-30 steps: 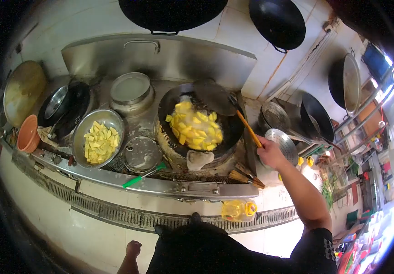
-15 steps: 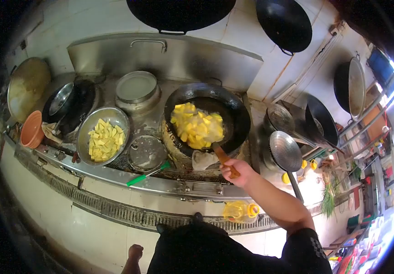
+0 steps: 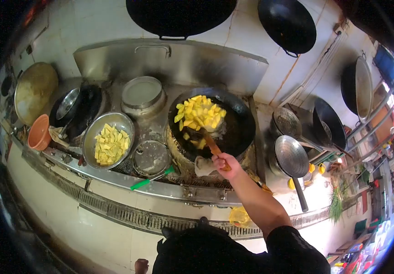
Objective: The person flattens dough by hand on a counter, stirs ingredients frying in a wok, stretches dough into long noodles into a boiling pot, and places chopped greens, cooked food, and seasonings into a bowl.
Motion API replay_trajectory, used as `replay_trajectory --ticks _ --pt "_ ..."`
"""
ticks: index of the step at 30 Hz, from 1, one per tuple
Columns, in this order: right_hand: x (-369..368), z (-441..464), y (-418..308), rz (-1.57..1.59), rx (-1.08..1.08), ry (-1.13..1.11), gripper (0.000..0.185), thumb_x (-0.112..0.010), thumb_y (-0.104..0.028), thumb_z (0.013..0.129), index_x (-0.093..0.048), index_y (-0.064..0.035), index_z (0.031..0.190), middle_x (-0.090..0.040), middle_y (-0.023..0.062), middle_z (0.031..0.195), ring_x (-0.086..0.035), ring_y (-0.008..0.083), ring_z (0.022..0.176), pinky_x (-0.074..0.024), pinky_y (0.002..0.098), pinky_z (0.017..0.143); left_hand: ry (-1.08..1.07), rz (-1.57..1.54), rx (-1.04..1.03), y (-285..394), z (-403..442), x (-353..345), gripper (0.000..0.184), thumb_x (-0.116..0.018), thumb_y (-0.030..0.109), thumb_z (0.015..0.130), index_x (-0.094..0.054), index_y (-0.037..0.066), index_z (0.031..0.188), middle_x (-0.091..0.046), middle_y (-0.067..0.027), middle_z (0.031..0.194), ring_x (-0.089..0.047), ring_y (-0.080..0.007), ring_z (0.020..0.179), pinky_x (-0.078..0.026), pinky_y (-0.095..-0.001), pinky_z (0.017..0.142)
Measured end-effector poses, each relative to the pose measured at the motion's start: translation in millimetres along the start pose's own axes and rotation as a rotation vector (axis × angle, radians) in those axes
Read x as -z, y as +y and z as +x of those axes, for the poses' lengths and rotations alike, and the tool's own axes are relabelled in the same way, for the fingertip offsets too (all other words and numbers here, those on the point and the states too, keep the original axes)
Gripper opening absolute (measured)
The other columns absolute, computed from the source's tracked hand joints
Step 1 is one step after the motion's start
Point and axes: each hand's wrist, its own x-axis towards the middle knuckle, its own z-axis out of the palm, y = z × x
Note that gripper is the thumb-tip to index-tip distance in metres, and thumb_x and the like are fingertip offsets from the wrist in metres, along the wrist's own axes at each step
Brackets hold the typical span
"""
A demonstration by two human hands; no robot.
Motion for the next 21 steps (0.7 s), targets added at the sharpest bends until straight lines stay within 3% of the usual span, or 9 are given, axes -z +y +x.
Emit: replay_trajectory --ticks 2,3,5,13,15,16,18,19,21 --pt "10.6 -7.3 -8.9 0.129 -0.103 -0.207 0.019 -0.044 -0.006 0.086 -0.039 0.0004 0.103 -0.046 0.0064 0.076 -0.044 0.0083 0.051 -0.0395 0.0197 0.04 -0.174 1.046 -0.303 5.4 3.0 -5.1 0.024 -0.057 0.026 0.079 -0.067 0.004 0.08 -0.066 -0.01 0.078 -0.063 -0.0196 0.072 -0.049 -0.0319 0.065" --pt "19.3 -9.9 -10.1 0.133 -0.1 -0.209 0.019 -0.044 -0.006 0.086 -0.039 0.0004 0.103 -0.046 0.0064 0.076 -0.044 0.0083 0.051 -0.0395 0.0197 0.04 -0.173 1.051 -0.305 3.9 -4.0 -5.6 0.024 -0.057 0.026 0.079 -0.067 0.004 0.08 -0.066 -0.01 0.078 -0.063 -0.0196 0.072 -0.049 -0.0319 0.065" --pt "34.8 -13.8 -15.3 0.052 -0.019 -0.151 0.023 -0.045 -0.006 0.085 -0.038 -0.0005 0.106 -0.047 0.0069 0.076 -0.044 0.008 0.051 -0.0408 0.0191 0.04 -0.029 0.542 -0.195 7.6 -7.0 -5.3 0.023 -0.057 0.023 0.077 -0.067 0.004 0.083 -0.066 -0.012 0.081 -0.063 -0.0227 0.074 -0.049 -0.0327 0.067" --pt "5.7 -97.4 -32.0 -0.123 0.058 -0.171 0.028 -0.046 -0.006 0.085 -0.04 -0.0083 0.113 -0.049 0.0074 0.079 -0.041 0.0076 0.049 -0.035 0.0191 0.037 -0.085 0.713 -0.232 41.3 32.4 5.6 0.025 -0.062 0.024 0.071 -0.067 0.003 0.082 -0.066 -0.014 0.083 -0.064 -0.0268 0.077 -0.05 -0.0341 0.072" --pt "6.4 -107.1 -33.7 -0.246 0.124 -0.191 0.032 -0.047 -0.006 0.085 -0.041 -0.0112 0.116 -0.049 0.0065 0.079 -0.041 0.0079 0.048 -0.0348 0.0201 0.036 -0.193 0.262 -0.044 51.1 37.2 0.1 0.037 -0.055 0.031 0.087 -0.057 0.0 0.108 -0.059 -0.0199 0.105 -0.058 -0.0317 0.093 -0.048 -0.0401 0.078" --pt "10.1 -106.5 -32.8 -0.242 0.131 -0.196 0.032 -0.047 -0.006 0.085 -0.041 -0.0112 0.116 -0.049 0.0065 0.079 -0.041 0.0079 0.048 -0.0348 0.0201 0.036 -0.19 0.267 -0.051 58.6 41.7 5.3 0.037 -0.055 0.031 0.087 -0.057 0.0 0.108 -0.059 -0.0199 0.105 -0.058 -0.0317 0.093 -0.048 -0.0401 0.078" --pt "23.2 -99.5 -30.7 -0.186 0.063 -0.091 0.024 -0.049 -0.006 0.086 -0.042 -0.0111 0.108 -0.05 0.0068 0.079 -0.042 0.0084 0.05 -0.0357 0.0204 0.037 -0.226 0.225 -0.343 71.6 50.1 19.7 0.023 -0.067 0.023 0.064 -0.067 0.006 0.079 -0.066 -0.0128 0.082 -0.064 -0.026 0.077 -0.051 -0.0338 0.072" --pt "32.7 -92.2 -28.9 -0.182 0.065 -0.091 0.024 -0.049 -0.006 0.086 -0.042 -0.0111 0.108 -0.05 0.0068 0.079 -0.042 0.0084 0.05 -0.0357 0.0204 0.037 -0.241 1.059 -0.702 80.7 71.2 21.6 0.02 -0.07 0.015 0.057 -0.066 0.008 0.075 -0.065 -0.0109 0.078 -0.063 -0.0251 0.077 -0.052 -0.0326 0.073" --pt "49.2 -78.4 -20.7 0.09 -0.085 -0.217 0.023 -0.048 -0.006 0.085 -0.042 -0.0083 0.108 -0.05 0.0071 0.079 -0.043 0.0082 0.05 -0.0369 0.0201 0.038 -0.156 1.051 -0.789 92.5 69.4 14.7 0.019 -0.07 0.014 0.056 -0.064 0.008 0.073 -0.064 -0.0097 0.076 -0.063 -0.025 0.077 -0.052 -0.0331 0.072"
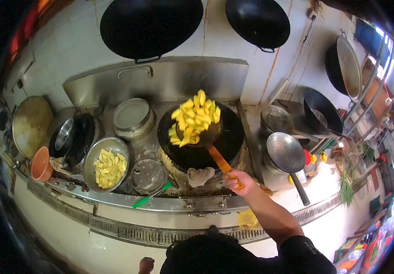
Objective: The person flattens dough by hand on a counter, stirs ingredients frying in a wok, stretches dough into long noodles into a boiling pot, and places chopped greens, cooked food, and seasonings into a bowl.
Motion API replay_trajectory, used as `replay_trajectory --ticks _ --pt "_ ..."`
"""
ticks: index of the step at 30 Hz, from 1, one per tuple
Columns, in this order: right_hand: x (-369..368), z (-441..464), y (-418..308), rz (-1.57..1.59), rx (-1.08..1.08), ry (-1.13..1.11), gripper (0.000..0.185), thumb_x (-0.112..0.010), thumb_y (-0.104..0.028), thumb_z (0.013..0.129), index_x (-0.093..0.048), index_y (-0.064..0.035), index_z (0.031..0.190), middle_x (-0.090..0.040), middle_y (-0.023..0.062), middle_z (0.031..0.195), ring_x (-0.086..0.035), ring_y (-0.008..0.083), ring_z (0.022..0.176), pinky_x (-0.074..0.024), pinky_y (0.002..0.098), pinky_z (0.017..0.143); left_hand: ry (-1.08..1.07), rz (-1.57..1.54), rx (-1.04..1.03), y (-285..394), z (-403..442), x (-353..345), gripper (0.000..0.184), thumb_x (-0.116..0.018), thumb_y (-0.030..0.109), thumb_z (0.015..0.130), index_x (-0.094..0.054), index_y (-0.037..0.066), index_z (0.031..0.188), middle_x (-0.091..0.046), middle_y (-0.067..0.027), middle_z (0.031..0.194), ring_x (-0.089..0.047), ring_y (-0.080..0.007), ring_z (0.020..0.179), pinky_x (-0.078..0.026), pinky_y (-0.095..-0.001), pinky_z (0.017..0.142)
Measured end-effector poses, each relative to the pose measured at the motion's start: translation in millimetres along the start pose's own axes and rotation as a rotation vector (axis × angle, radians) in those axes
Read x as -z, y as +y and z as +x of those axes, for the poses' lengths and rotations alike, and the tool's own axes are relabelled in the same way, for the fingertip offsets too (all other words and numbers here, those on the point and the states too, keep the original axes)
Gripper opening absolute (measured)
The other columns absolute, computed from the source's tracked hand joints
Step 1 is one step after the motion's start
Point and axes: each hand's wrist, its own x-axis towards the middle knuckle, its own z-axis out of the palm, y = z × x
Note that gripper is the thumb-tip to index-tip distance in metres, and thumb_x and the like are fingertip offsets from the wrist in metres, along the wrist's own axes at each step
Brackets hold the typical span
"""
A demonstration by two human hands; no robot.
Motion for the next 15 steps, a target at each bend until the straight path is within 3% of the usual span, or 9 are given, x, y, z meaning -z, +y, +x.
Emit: replay_trajectory --ticks 1,3,5,7,9,10,11,13,15 --pt "1.8 -1.2 6.1 0.01 0.002 -0.001 0.023 -0.048 -0.006 0.085 -0.042 -0.0083 0.108 -0.05 0.0071 0.079 -0.043 0.0082 0.05 -0.0369 0.0201 0.038 0.106 0.033 -0.032 6.2 2.0 4.3 0.018 -0.07 0.012 0.055 -0.063 0.008 0.072 -0.064 -0.0086 0.074 -0.063 -0.0249 0.077 -0.052 -0.0335 0.071" --pt "5.6 -4.6 17.3 0.045 -0.008 -0.1 0.02 -0.048 -0.006 0.085 -0.042 -0.0056 0.104 -0.05 0.007 0.078 -0.043 0.008 0.05 -0.0374 0.0198 0.039 -0.036 0.22 0.028 17.7 6.7 12.3 0.018 -0.07 0.016 0.057 -0.063 0.009 0.072 -0.064 -0.0081 0.075 -0.062 -0.0265 0.077 -0.051 -0.0352 0.069" --pt "11.1 -6.8 27.4 0.057 -0.005 -0.078 0.018 -0.048 -0.007 0.086 -0.042 -0.004 0.102 -0.05 0.0065 0.078 -0.043 0.0079 0.05 -0.0374 0.0196 0.04 0.25 -0.193 -0.125 43.5 5.8 44.1 0.003 -0.061 0.015 0.063 -0.06 0.013 0.064 -0.061 -0.008 0.073 -0.06 -0.03 0.077 -0.05 -0.0416 0.065" --pt "18.3 -7.0 30.7 0.06 0.005 -0.062 0.016 -0.048 -0.008 0.086 -0.043 -0.0023 0.1 -0.049 0.006 0.077 -0.043 0.0079 0.05 -0.0375 0.0194 0.04 0.163 0.007 -0.131 35.3 6.6 36.5 0.003 -0.061 0.014 0.062 -0.059 0.012 0.063 -0.059 -0.0081 0.071 -0.059 -0.0306 0.076 -0.049 -0.0425 0.063" --pt "33.7 -9.3 31.2 0.124 -0.102 -0.092 0.014 -0.045 -0.009 0.088 -0.041 0.0018 0.096 -0.045 0.0043 0.073 -0.043 0.0079 0.051 -0.0375 0.0201 0.041 -0.084 0.096 -0.094 35.6 -1.1 42.0 0.012 -0.061 0.017 0.07 -0.066 0.01 0.079 -0.066 -0.008 0.077 -0.062 -0.0264 0.076 -0.051 -0.0361 0.068" --pt "32.6 -12.8 32.2 0.127 -0.093 -0.088 0.014 -0.045 -0.009 0.088 -0.041 0.0018 0.096 -0.045 0.0043 0.073 -0.043 0.0079 0.051 -0.0375 0.0201 0.041 -0.028 -0.363 0.011 -31.7 -1.6 -23.1 0.013 -0.06 0.019 0.076 -0.068 0.009 0.08 -0.066 -0.0074 0.076 -0.062 -0.0241 0.068 -0.051 -0.0332 0.065" --pt "28.5 -16.4 34.6 0.158 -0.099 -0.113 0.013 -0.045 -0.01 0.088 -0.042 0.0022 0.093 -0.045 0.0037 0.073 -0.042 0.0078 0.051 -0.0369 0.02 0.041 -0.034 -0.361 0.002 -39.4 -8.0 -29.0 0.013 -0.06 0.019 0.076 -0.068 0.009 0.08 -0.066 -0.0074 0.076 -0.062 -0.0241 0.068 -0.051 -0.0332 0.065" --pt "21.2 -24.8 39.4 0.192 -0.092 -0.134 0.013 -0.045 -0.011 0.089 -0.043 0.0026 0.09 -0.044 0.0031 0.072 -0.041 0.0077 0.051 -0.0362 0.0198 0.041 -0.126 -1.301 0.553 -42.2 -8.7 -27.4 0.018 -0.06 0.024 0.08 -0.069 0.009 0.077 -0.066 -0.0039 0.072 -0.061 -0.0201 0.062 -0.049 -0.0309 0.06" --pt "17.3 -34.8 43.4 0.214 -0.066 -0.134 0.014 -0.044 -0.012 0.089 -0.043 0.0022 0.088 -0.043 0.0024 0.072 -0.04 0.0074 0.051 -0.0356 0.0194 0.042 -0.15 -1.017 0.483 -47.9 -3.5 -20.0 0.022 -0.059 0.026 0.082 -0.069 0.008 0.076 -0.066 -0.0043 0.071 -0.06 -0.0188 0.061 -0.047 -0.0309 0.058"
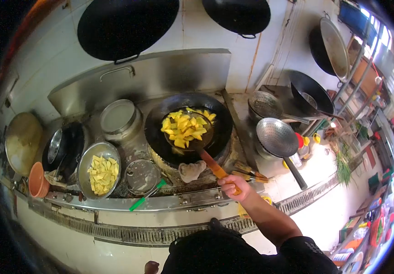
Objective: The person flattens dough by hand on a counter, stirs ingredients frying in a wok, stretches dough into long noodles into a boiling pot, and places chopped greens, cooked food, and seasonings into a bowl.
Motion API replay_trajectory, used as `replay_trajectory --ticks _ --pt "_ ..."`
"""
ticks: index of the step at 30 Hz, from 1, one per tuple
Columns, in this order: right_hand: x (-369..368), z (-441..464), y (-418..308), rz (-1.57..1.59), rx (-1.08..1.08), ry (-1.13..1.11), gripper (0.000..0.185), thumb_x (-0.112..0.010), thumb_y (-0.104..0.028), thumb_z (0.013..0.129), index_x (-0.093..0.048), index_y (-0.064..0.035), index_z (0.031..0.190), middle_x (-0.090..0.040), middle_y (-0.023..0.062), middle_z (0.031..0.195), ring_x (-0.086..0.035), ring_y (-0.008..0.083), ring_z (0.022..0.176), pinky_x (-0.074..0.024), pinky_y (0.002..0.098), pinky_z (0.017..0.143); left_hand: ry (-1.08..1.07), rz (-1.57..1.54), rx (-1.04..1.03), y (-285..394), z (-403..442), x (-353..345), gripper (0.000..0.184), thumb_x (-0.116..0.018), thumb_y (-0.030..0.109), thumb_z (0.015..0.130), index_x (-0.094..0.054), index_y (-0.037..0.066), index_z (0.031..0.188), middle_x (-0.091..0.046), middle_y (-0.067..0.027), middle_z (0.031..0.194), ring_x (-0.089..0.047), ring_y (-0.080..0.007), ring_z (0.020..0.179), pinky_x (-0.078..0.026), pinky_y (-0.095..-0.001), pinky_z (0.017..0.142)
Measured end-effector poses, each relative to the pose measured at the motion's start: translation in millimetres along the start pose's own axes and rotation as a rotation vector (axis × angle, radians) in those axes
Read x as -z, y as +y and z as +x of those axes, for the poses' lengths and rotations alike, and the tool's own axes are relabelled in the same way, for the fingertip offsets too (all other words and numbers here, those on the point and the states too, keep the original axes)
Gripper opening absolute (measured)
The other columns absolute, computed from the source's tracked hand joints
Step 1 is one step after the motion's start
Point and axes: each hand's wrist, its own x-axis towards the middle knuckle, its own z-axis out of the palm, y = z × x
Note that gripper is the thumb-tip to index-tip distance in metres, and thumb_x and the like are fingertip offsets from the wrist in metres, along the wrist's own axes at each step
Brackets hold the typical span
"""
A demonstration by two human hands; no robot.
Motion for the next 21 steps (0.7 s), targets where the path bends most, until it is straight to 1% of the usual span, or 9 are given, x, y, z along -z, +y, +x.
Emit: replay_trajectory --ticks 4,5,8,9,10,11,14,16,21 --pt "-0.7 -28.8 6.5 0.08 0.009 -0.056 0.013 -0.046 -0.012 0.088 -0.045 0.0016 0.091 -0.046 0.0037 0.075 -0.04 0.0068 0.051 -0.0353 0.0198 0.041 -0.017 0.724 0.021 55.1 2.0 2.9 0.025 -0.059 0.025 0.084 -0.066 0.002 0.082 -0.065 -0.0082 0.073 -0.06 -0.0185 0.061 -0.045 -0.0317 0.054" --pt "-5.5 -37.9 8.0 0.021 0.082 -0.04 0.013 -0.046 -0.011 0.089 -0.044 0.0011 0.094 -0.046 0.0041 0.077 -0.04 0.0065 0.051 -0.0347 0.0195 0.04 -0.032 0.739 0.011 66.0 6.1 2.1 0.025 -0.059 0.025 0.084 -0.066 0.002 0.082 -0.065 -0.0082 0.073 -0.06 -0.0185 0.061 -0.045 -0.0317 0.054" --pt "-5.2 -68.7 5.5 -0.032 0.202 -0.024 0.014 -0.047 -0.01 0.089 -0.042 0.0 0.098 -0.046 0.0044 0.08 -0.039 0.0058 0.051 -0.0331 0.0187 0.038 -0.085 0.059 -0.218 65.6 36.8 8.3 0.019 -0.06 0.015 0.085 -0.062 -0.001 0.094 -0.065 -0.0135 0.082 -0.06 -0.0226 0.066 -0.051 -0.0347 0.063" --pt "-3.9 -81.8 4.3 -0.03 0.225 -0.029 0.015 -0.047 -0.01 0.089 -0.042 -0.0007 0.099 -0.046 0.0044 0.081 -0.038 0.0055 0.051 -0.032 0.0182 0.036 -0.118 -0.306 -0.175 70.1 46.4 9.2 0.02 -0.061 0.016 0.084 -0.062 -0.001 0.093 -0.064 -0.0156 0.087 -0.06 -0.0239 0.069 -0.053 -0.037 0.067" --pt "-5.2 -96.6 4.6 -0.027 0.257 -0.018 0.015 -0.047 -0.01 0.089 -0.042 -0.0007 0.099 -0.046 0.0044 0.081 -0.038 0.0055 0.051 -0.032 0.0182 0.036 -0.149 -0.291 -0.173 77.4 60.3 9.9 0.02 -0.061 0.016 0.084 -0.062 -0.001 0.093 -0.064 -0.0156 0.087 -0.06 -0.0239 0.069 -0.053 -0.037 0.067" --pt "-8.0 -111.4 5.7 0.005 0.29 -0.02 0.014 -0.047 -0.009 0.088 -0.041 -0.0009 0.099 -0.046 0.0042 0.081 -0.038 0.0054 0.05 -0.0312 0.0178 0.036 -0.219 0.342 -0.34 85.3 76.8 8.6 0.02 -0.056 0.019 0.086 -0.061 0.0 0.086 -0.063 -0.0147 0.087 -0.059 -0.0241 0.076 -0.052 -0.0369 0.071" --pt "-15.5 -158.5 8.2 0.072 0.361 0.019 0.015 -0.048 -0.008 0.087 -0.041 -0.0005 0.098 -0.044 0.0025 0.077 -0.036 0.0049 0.048 -0.0279 0.017 0.034 -0.25 1.165 -0.673 107.5 100.0 -3.8 0.029 -0.045 0.023 0.091 -0.055 0.004 0.073 -0.057 -0.0097 0.078 -0.055 -0.0222 0.077 -0.048 -0.0345 0.072" --pt "-26.4 -188.7 4.3 -0.128 0.547 0.2 0.016 -0.049 -0.007 0.085 -0.042 -0.002 0.099 -0.043 0.0008 0.072 -0.034 0.0042 0.046 -0.0266 0.0165 0.035 -0.314 1.393 -0.456 152.1 86.0 -19.0 0.021 -0.045 0.018 0.088 -0.053 0.008 0.071 -0.051 -0.0062 0.071 -0.048 -0.0197 0.068 -0.045 -0.0331 0.068" --pt "-58.0 -232.3 -9.4 -0.423 0.758 0.651 0.027 -0.048 0.001 0.077 -0.043 -0.0104 0.102 -0.043 0.0017 0.068 -0.034 0.0064 0.044 -0.0288 0.0186 0.035 -0.275 1.583 -0.566 139.0 106.9 -24.1 0.013 -0.053 0.013 0.08 -0.061 0.006 0.072 -0.06 -0.0069 0.072 -0.061 -0.0229 0.073 -0.05 -0.0365 0.064"
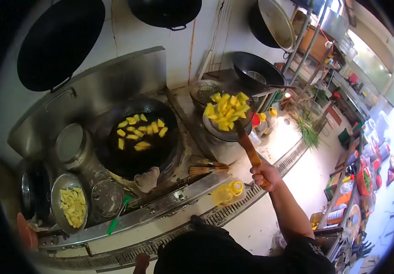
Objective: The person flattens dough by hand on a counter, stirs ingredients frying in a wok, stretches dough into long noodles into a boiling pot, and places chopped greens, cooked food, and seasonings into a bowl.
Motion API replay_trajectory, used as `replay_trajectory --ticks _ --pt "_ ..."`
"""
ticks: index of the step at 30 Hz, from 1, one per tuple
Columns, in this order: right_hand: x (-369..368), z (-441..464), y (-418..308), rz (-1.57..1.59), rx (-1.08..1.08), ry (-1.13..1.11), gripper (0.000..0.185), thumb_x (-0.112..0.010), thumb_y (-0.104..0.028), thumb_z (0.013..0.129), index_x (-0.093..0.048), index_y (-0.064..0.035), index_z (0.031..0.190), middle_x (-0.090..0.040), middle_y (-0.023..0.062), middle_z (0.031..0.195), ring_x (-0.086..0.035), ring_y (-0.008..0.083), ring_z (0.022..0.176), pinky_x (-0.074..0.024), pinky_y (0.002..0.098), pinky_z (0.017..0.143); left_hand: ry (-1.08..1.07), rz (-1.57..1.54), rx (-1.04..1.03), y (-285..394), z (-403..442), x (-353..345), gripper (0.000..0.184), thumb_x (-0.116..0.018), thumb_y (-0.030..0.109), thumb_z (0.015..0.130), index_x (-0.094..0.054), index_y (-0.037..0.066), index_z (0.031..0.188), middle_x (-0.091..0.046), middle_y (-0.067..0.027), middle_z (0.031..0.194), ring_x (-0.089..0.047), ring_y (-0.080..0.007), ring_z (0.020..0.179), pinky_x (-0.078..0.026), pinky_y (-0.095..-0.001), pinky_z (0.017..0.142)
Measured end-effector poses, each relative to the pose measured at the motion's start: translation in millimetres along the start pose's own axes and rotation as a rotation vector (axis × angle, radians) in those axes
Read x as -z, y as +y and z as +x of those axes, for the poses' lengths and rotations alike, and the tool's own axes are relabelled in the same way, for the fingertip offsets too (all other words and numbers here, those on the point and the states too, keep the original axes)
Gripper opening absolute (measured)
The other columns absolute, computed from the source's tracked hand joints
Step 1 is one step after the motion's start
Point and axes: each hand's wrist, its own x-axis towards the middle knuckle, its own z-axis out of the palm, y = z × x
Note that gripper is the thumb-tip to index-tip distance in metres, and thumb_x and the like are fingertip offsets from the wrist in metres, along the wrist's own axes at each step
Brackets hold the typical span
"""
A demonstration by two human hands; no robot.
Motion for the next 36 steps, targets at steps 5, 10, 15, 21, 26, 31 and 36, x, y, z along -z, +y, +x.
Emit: replay_trajectory --ticks 5,10,15,21,26,31,36 --pt "6.5 23.3 13.8 -0.215 0.136 0.298 0.023 -0.046 0.004 0.076 -0.045 -0.0083 0.096 -0.041 0.0018 0.061 -0.036 0.0089 0.041 -0.0318 0.0212 0.034 -0.192 -0.225 0.141 15.8 -15.5 25.9 0.028 -0.047 0.03 0.088 -0.066 0.009 0.088 -0.065 -0.0095 0.085 -0.06 -0.0271 0.087 -0.047 -0.0415 0.079" --pt "22.5 44.7 39.1 -0.668 0.339 0.547 0.041 -0.047 0.0 0.076 -0.047 -0.0066 0.117 -0.049 0.0077 0.064 -0.048 0.0175 0.048 -0.0409 0.0316 0.042 -0.063 -0.24 0.151 -7.2 -15.8 -26.2 0.029 -0.048 0.031 0.088 -0.069 0.012 0.095 -0.066 -0.0072 0.098 -0.06 -0.027 0.094 -0.046 -0.0406 0.087" --pt "12.8 36.8 37.0 -1.215 0.507 0.69 0.059 -0.05 -0.003 0.075 -0.04 -0.0068 0.133 -0.062 0.0225 0.084 -0.061 0.0318 0.073 -0.0479 0.0392 0.071 -0.234 -0.431 0.408 39.3 -32.2 56.8 0.029 -0.05 0.03 0.087 -0.07 0.01 0.089 -0.066 -0.0107 0.093 -0.061 -0.0266 0.092 -0.048 -0.0403 0.084" --pt "15.1 45.4 34.9 -1.32 0.696 0.706 0.057 -0.048 -0.001 0.074 -0.041 -0.0038 0.131 -0.062 0.0234 0.092 -0.062 0.0338 0.08 -0.0475 0.0398 0.073 -0.019 -0.312 0.197 30.1 -18.7 20.9 0.01 -0.06 0.015 0.079 -0.064 0.01 0.072 -0.06 -0.0075 0.07 -0.062 -0.0222 0.072 -0.051 -0.0349 0.068" --pt "-27.7 34.9 14.9 -0.682 0.474 0.488 0.048 -0.043 0.002 0.075 -0.047 -0.0109 0.121 -0.051 0.0081 0.069 -0.048 0.0164 0.05 -0.0409 0.0307 0.045 0.303 -0.583 0.066 14.0 -13.8 -51.5 0.003 -0.062 0.011 0.07 -0.064 0.009 0.07 -0.059 -0.011 0.074 -0.062 -0.026 0.08 -0.051 -0.0383 0.07" --pt "-97.6 47.6 -2.0 -0.257 0.231 0.149 0.027 -0.047 0.002 0.076 -0.048 -0.0126 0.098 -0.043 -0.0007 0.062 -0.035 0.0079 0.041 -0.0291 0.0221 0.034 0.253 -0.886 0.405 36.8 -37.7 -60.5 0.007 -0.059 0.01 0.07 -0.066 0.009 0.073 -0.063 -0.0105 0.087 -0.062 -0.0262 0.088 -0.051 -0.0383 0.077" --pt "-141.0 146.3 45.1 -0.67 0.303 -0.021 0.029 -0.047 0.0 0.078 -0.053 -0.0109 0.104 -0.04 -0.0003 0.057 -0.036 0.0085 0.04 -0.0294 0.0231 0.034 0.159 -1.026 0.606 47.1 -66.5 -79.4 0.012 -0.059 0.016 0.076 -0.068 0.01 0.08 -0.065 -0.0082 0.099 -0.062 -0.0245 0.093 -0.05 -0.0364 0.082"
